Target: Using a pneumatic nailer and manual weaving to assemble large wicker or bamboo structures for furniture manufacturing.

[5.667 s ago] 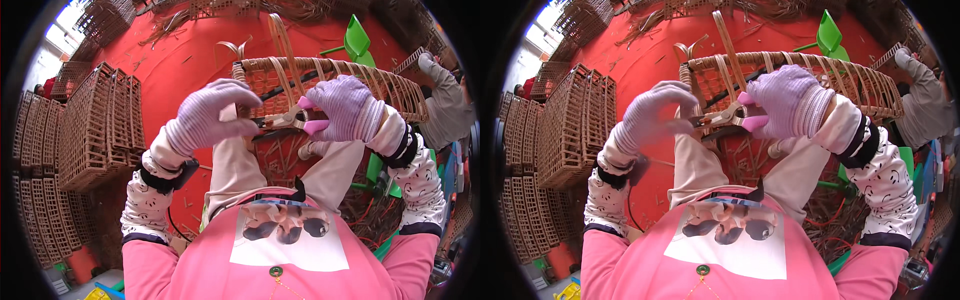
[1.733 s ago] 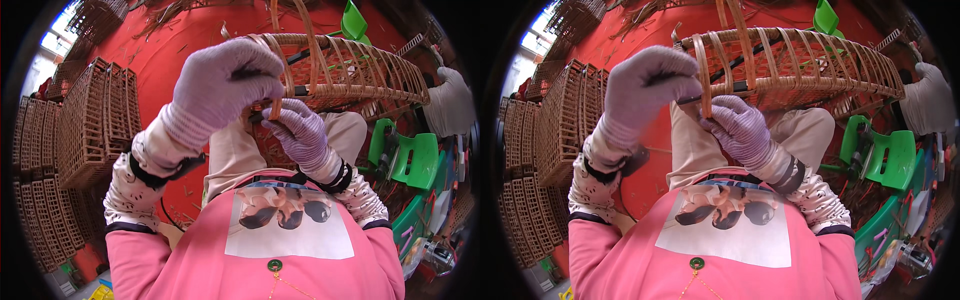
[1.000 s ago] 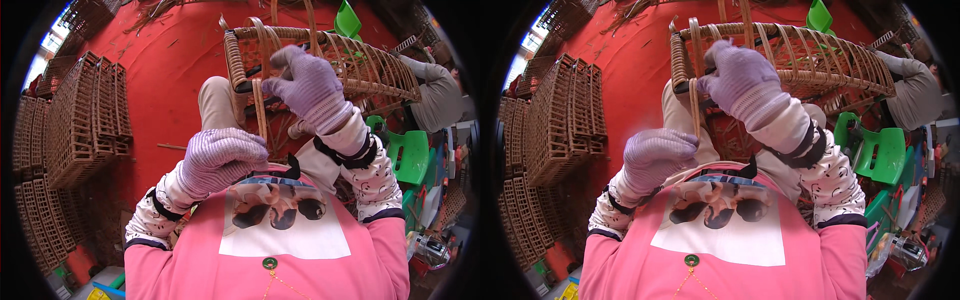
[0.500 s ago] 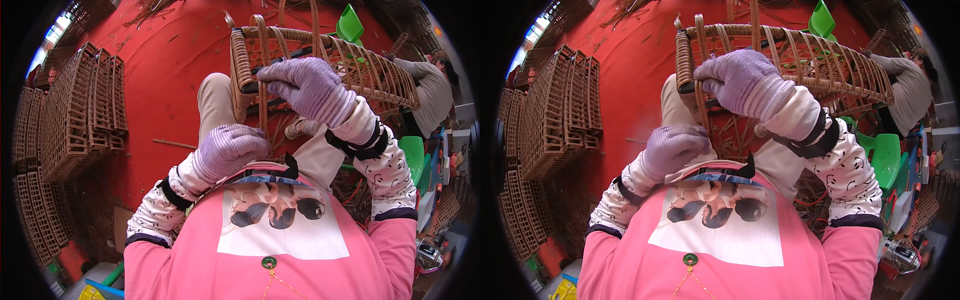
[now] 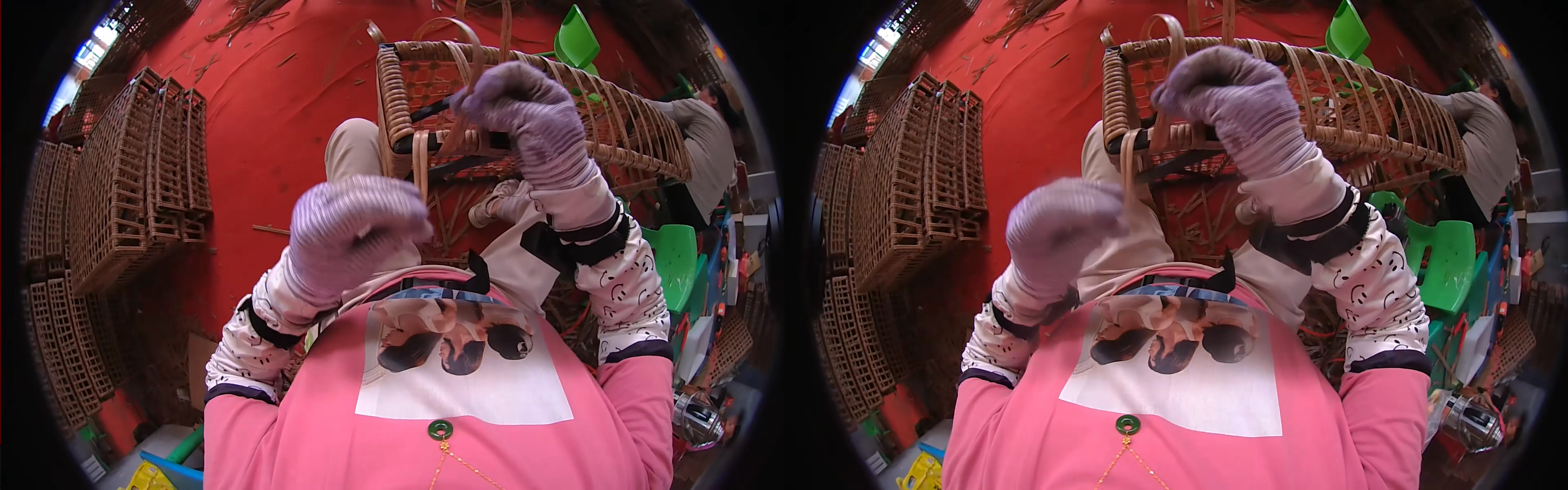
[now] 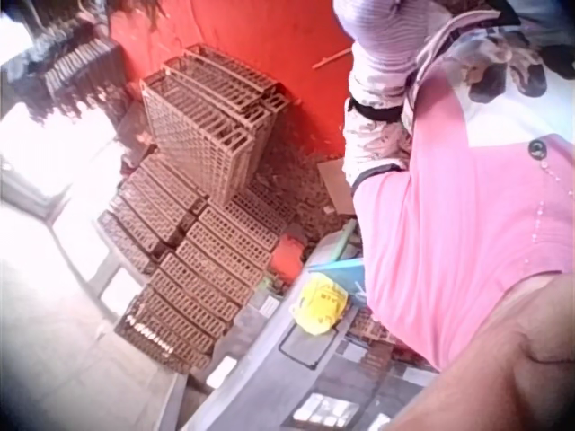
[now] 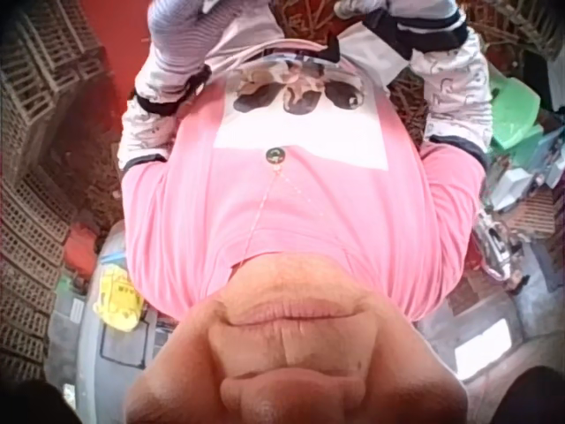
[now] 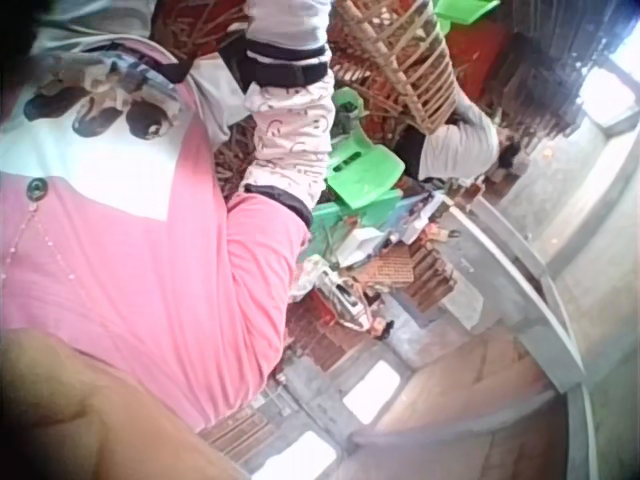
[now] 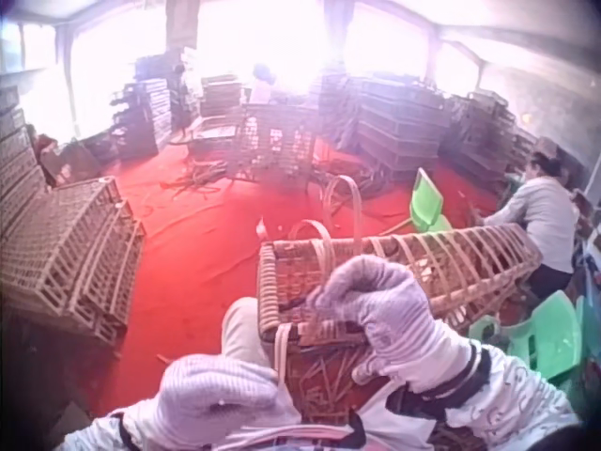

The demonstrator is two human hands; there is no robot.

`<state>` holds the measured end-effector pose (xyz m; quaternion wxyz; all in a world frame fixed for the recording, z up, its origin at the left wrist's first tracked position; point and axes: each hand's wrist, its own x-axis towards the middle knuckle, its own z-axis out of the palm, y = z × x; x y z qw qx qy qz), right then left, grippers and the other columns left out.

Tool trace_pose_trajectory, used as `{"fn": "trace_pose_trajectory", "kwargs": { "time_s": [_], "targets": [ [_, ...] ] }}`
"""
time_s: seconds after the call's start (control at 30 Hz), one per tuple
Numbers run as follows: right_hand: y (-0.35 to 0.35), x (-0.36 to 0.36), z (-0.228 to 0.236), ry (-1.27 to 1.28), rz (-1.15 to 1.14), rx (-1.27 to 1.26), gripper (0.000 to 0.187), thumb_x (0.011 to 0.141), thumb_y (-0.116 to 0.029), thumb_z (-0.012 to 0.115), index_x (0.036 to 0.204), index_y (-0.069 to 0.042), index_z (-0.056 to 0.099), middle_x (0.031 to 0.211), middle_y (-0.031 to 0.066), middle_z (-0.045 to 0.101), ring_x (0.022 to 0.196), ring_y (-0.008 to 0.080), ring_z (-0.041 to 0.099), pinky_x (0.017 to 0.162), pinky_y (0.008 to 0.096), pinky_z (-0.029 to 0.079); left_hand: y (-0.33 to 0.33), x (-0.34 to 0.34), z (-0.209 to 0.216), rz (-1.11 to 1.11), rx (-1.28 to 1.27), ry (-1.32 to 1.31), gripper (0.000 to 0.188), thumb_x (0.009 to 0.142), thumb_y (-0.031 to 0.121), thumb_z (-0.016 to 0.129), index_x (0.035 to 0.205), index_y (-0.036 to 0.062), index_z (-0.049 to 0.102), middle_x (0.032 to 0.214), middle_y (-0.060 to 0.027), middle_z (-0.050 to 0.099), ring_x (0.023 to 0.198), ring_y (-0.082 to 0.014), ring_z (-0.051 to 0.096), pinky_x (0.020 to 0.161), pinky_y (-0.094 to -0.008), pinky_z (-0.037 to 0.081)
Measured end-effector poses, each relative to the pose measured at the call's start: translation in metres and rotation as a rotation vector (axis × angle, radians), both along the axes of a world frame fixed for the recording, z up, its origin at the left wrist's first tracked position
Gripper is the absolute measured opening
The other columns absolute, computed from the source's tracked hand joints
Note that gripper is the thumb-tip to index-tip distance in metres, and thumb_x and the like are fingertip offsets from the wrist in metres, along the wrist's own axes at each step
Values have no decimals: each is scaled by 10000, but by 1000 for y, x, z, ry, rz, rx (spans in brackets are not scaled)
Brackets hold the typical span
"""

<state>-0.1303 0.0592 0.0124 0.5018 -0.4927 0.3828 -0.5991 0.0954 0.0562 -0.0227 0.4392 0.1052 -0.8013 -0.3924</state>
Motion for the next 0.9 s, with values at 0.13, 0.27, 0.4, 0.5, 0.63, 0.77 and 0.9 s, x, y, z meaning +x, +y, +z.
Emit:
{"fn": "trace_pose_trajectory", "kwargs": {
  "time_s": [0.13, 0.27, 0.4, 0.5, 0.63, 0.77, 0.9],
  "targets": [
    [-9, -1, 17, 186, -123, -360, 120, 733, 56, 601, 818, -12, 652, 801, 86, 667, 765, 166, 642, 756, 280, 529, -13, -18, 6, 89, 98, 58, 163, 717, -66, 669, 859, 1, 624, 831, -71, 646, 778, -144, 619, 766, -306, 498],
    [-42, -1, 23, 446, -201, -247, 112, 736, 95, 602, 766, -5, 642, 705, 13, 632, 665, 64, 564, 635, 201, 474, -17, -28, 13, 216, -315, -152, 235, 697, -10, 676, 924, 37, 643, 793, -87, 628, 716, -208, 612, 670, -308, 499],
    [-64, -8, 1, 791, -123, -91, 139, 744, 49, 634, 857, -31, 651, 801, 34, 653, 756, 102, 615, 718, 247, 516, 2, -42, 12, 430, -501, -389, 426, 647, 6, 678, 1062, 77, 621, 702, -87, 569, 632, -258, 573, 549, -346, 467],
    [-66, -7, -7, 844, -102, -74, 130, 732, 17, 662, 845, -47, 656, 789, 20, 654, 739, 96, 610, 705, 246, 515, 9, -46, 13, 516, -449, -484, 452, 674, -1, 648, 1116, 68, 584, 700, -87, 553, 623, -257, 571, 518, -364, 453],
    [-65, -11, -7, 916, -168, -110, 160, 727, -12, 679, 875, -54, 637, 770, 21, 653, 725, 91, 610, 690, 247, 519, 9, -51, 16, 567, -530, -705, 391, 768, 53, 541, 1152, -9, 509, 827, -95, 556, 731, -237, 579, 553, -355, 493],
    [-33, -2, 22, 1509, -481, -322, 209, 746, -68, 700, 934, -62, 610, 745, 30, 643, 682, 70, 597, 628, 234, 503, 8, -49, 15, 558, -526, -775, 389, 767, 43, 532, 1149, -31, 502, 876, -109, 576, 754, -239, 589, 575, -345, 507],
    [11, -8, 37, 914, -210, -348, 251, 746, -67, 692, 982, -58, 606, 821, 51, 630, 676, 68, 588, 578, 207, 456, 7, -49, 16, 543, -541, -743, 381, 775, 42, 524, 1148, -33, 501, 877, -118, 579, 764, -248, 593, 580, -350, 509]
  ]
}}
